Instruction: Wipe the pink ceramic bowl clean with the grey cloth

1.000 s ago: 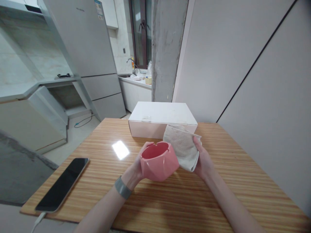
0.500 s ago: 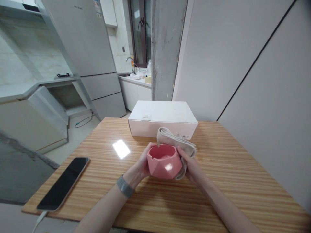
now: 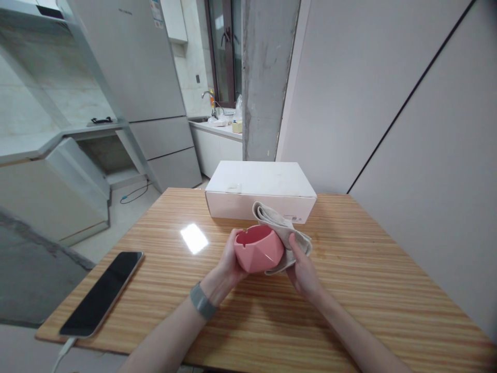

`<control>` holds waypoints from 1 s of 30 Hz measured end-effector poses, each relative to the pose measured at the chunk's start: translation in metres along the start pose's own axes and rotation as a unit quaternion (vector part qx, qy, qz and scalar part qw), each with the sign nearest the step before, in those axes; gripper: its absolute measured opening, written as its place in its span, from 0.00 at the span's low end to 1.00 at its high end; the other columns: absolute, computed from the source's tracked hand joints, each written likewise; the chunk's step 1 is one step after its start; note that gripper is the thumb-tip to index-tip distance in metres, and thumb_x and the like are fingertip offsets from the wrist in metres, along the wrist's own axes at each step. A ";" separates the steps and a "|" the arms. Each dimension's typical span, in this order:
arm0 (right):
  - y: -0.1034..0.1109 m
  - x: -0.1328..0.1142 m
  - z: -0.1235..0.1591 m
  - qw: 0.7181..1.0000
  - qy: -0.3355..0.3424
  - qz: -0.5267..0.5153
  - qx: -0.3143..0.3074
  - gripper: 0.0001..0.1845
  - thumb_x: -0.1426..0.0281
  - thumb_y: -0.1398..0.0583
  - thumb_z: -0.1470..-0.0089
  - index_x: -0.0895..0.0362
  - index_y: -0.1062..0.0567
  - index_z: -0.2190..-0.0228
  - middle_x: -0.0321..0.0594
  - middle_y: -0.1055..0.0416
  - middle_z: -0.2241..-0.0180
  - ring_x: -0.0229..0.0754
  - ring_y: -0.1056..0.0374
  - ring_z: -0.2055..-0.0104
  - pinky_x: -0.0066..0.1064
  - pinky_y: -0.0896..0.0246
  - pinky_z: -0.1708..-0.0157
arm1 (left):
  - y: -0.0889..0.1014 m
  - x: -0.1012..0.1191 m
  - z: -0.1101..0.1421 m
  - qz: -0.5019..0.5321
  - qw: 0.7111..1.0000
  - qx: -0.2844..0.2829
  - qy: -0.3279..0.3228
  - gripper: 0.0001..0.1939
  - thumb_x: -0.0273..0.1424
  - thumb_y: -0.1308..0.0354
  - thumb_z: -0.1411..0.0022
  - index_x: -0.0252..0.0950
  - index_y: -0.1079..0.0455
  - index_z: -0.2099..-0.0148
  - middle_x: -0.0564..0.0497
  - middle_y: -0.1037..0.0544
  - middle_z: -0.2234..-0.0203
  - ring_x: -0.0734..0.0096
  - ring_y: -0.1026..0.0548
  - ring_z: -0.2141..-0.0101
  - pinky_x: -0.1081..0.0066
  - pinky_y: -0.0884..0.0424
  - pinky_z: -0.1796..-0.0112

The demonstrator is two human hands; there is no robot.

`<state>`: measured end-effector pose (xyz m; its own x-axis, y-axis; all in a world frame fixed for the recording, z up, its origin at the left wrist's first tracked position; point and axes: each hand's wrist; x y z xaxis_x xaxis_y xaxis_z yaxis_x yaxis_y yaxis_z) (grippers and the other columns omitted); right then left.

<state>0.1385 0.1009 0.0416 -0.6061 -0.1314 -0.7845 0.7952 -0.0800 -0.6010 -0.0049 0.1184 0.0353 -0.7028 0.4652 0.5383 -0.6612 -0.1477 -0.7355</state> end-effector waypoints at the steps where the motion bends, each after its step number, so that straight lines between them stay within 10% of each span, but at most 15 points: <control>1: 0.000 0.000 0.000 1.000 0.004 -0.002 0.004 0.24 0.52 0.32 0.58 0.55 0.19 0.62 0.42 0.19 0.60 0.54 0.27 0.50 0.42 0.32 0.51 | 0.000 0.001 0.000 0.002 1.000 -0.007 0.000 0.16 0.38 0.49 0.37 0.32 0.26 0.62 0.47 0.19 0.70 0.67 0.23 0.72 0.70 0.28 0.66; 7: 0.005 -0.011 -0.007 0.999 -0.027 -0.021 -0.001 0.22 0.52 0.40 0.47 0.54 0.20 0.60 0.42 0.18 0.63 0.52 0.25 0.53 0.42 0.29 0.54 | -0.007 0.011 0.012 -0.003 0.988 -0.150 0.048 0.30 0.52 0.50 0.38 0.30 0.28 0.50 0.40 0.21 0.59 0.59 0.23 0.59 0.66 0.28 0.59; 12: 0.008 -0.020 -0.011 0.997 -0.049 -0.052 0.012 0.20 0.53 0.41 0.45 0.55 0.20 0.61 0.42 0.18 0.62 0.52 0.24 0.54 0.42 0.29 0.54 | -0.003 0.006 0.014 -0.081 0.975 -0.203 -0.038 0.25 0.31 0.34 0.48 0.32 0.29 0.47 0.42 0.21 0.56 0.66 0.24 0.60 0.74 0.29 0.63; 30: 0.025 0.005 -0.013 0.995 0.086 0.036 0.027 0.21 0.56 0.33 0.53 0.53 0.21 0.58 0.38 0.20 0.59 0.50 0.29 0.48 0.38 0.28 0.53 | -0.003 -0.010 0.001 -0.024 0.992 -0.077 -0.095 0.17 0.36 0.42 0.38 0.31 0.27 0.51 0.42 0.22 0.54 0.64 0.24 0.56 0.71 0.26 0.55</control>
<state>0.1551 0.1110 0.0203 -0.5375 0.0313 -0.8427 0.8337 -0.1301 -0.5367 0.0038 0.1131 0.0320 -0.7185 0.2925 0.6310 -0.6569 0.0128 -0.7539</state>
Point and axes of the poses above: each hand's wrist, its own z-axis away from the middle knuckle, its own y-axis out of the back of the hand, x = y × z
